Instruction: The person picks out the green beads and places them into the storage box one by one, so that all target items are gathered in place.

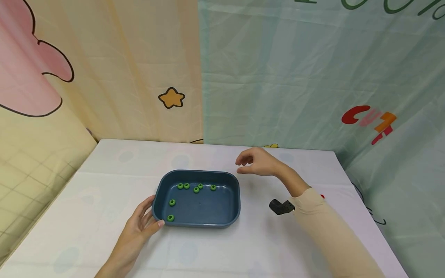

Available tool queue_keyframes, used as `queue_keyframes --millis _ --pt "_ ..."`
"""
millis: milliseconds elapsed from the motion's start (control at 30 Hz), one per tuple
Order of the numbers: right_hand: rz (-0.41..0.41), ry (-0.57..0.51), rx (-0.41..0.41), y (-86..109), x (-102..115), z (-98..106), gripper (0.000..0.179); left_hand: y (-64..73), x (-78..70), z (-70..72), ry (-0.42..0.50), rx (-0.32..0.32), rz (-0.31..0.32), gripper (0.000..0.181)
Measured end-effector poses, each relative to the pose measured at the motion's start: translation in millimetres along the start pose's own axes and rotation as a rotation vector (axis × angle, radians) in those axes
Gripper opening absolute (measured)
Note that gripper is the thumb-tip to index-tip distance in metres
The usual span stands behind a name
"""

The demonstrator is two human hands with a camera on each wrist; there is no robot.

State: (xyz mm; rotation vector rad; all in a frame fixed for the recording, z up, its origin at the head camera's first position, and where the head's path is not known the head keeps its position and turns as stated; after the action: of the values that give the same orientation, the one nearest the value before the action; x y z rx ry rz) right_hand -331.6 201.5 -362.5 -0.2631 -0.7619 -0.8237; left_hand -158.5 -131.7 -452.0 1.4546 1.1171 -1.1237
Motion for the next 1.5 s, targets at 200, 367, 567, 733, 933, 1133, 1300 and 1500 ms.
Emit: queue_keyframes --millis 200,367,567,733,933,1133,1300,1500 --pt "-0.051 0.007 -0.058 21.8 -15 16 0.02 -0.2 -1.6 -0.5 -0.012 -0.002 0.005 0.084" --pt "-0.093 -0.004 -0.097 39.4 -26 26 0.021 0.3 -1.7 -0.2 -0.021 0.002 0.005 0.085" --pt "-0.124 0.003 -0.128 58.0 -36 35 0.022 0.1 -0.6 0.1 -0.012 0.006 0.01 0.085" --pt "-0.159 0.023 -0.146 74.8 -48 39 0.022 0.7 0.2 1.2 -0.011 0.009 0.01 0.085" --pt "-0.238 0.035 -0.178 98.3 -69 47 0.024 -0.1 1.6 1.0 -0.008 0.013 0.017 0.086" --pt "-0.299 0.027 -0.195 122.1 -91 50 0.032 -0.2 1.9 0.6 -0.006 0.017 0.012 0.086" --pt "-0.334 0.035 -0.213 137.9 -105 50 0.03 -0.3 1.9 0.5 -0.006 0.017 0.012 0.085" --pt "-0.383 0.048 -0.232 156.6 -123 51 0.033 0.0 2.5 1.2 -0.004 0.016 0.014 0.085"
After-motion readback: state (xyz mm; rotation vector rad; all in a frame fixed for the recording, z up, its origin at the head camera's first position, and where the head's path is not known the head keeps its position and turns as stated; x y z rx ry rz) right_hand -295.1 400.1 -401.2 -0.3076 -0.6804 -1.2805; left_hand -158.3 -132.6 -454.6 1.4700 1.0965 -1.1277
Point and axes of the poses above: each hand's wrist, its own y-axis away from the middle knuckle, its own z-axis out of the back of the hand, x = y × z, the point moved 7 cm from there along -y, towards the middle knuckle, and after that the axes turned 5 degrees about x, right-handed, at the moved point
